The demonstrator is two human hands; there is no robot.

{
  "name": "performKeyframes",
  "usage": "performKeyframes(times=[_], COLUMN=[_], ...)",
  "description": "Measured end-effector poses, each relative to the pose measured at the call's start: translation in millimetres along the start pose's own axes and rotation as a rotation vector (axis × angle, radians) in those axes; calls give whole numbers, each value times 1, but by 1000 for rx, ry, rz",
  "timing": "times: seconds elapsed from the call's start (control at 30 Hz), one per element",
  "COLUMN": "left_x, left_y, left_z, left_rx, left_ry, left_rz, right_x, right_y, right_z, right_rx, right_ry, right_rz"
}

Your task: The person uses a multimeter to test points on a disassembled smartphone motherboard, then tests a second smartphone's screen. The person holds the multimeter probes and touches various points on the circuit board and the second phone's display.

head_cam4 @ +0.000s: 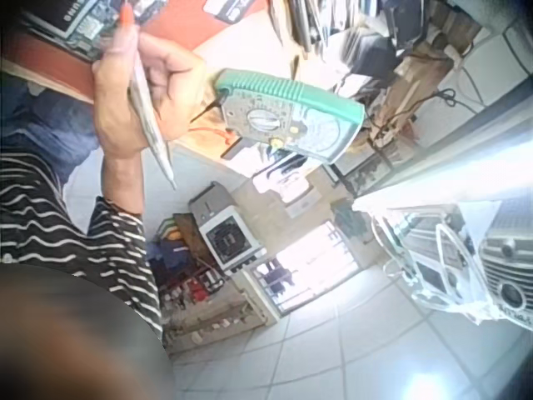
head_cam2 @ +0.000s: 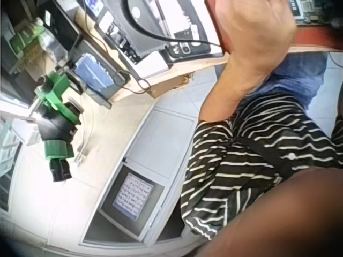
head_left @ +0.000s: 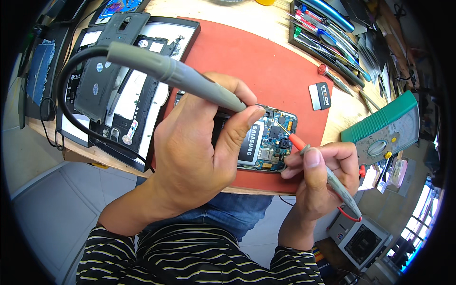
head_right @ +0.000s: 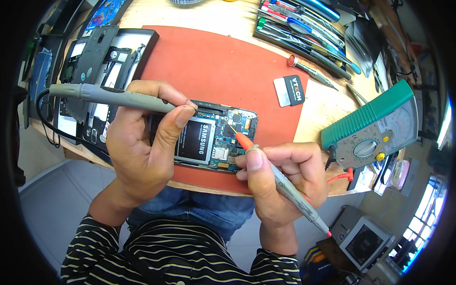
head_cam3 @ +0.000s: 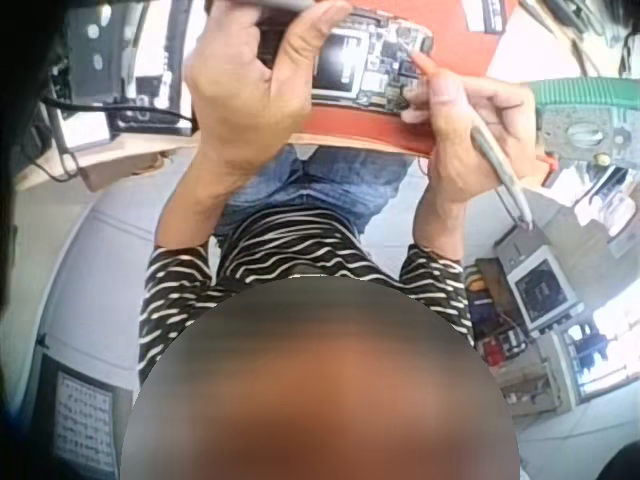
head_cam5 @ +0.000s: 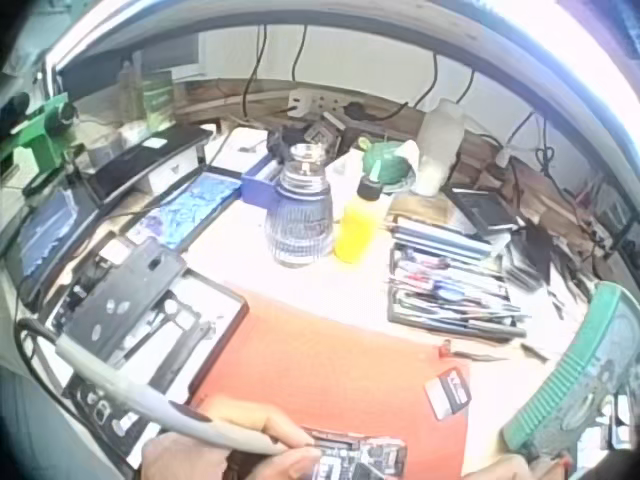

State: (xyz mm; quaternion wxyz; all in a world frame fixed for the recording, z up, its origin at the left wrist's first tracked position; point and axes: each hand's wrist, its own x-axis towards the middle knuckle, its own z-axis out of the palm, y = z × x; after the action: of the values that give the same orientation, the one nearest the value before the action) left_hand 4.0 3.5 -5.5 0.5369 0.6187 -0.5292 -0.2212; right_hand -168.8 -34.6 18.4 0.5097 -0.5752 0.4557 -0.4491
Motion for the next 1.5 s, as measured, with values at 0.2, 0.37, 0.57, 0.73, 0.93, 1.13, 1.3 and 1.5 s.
performKeyframes(times=[0.2, 0.37, 0.57, 0.73, 0.93, 1.13, 1.3, 1.5], left_x=[0, -1, -1, -2, -1, 0, -1, -1], left_y=[1, 2, 0, 0, -1, -1, 0, 1], left_z=[1, 0, -1, 0, 1, 2, 2, 1], left_rx=[6, -64, -97, -86, -74, -42, -20, -13], left_ry=[2, -3, 0, 5, 14, 15, 5, 5], left_rz=[6, -59, -59, -60, -25, 1, -11, -6], right_x=[0, 0, -2, -2, -2, -1, -2, -2], right_y=[7, 8, 10, 10, 11, 11, 10, 11], right_z=[3, 2, 4, 3, 3, 3, 1, 0], right_rx=[6, -8, 9, -5, -1, -23, -48, -112], right_ry=[-22, -83, -81, -87, -84, -91, -101, -93], right_rz=[-95, -115, -126, -127, -128, -141, -128, -149])
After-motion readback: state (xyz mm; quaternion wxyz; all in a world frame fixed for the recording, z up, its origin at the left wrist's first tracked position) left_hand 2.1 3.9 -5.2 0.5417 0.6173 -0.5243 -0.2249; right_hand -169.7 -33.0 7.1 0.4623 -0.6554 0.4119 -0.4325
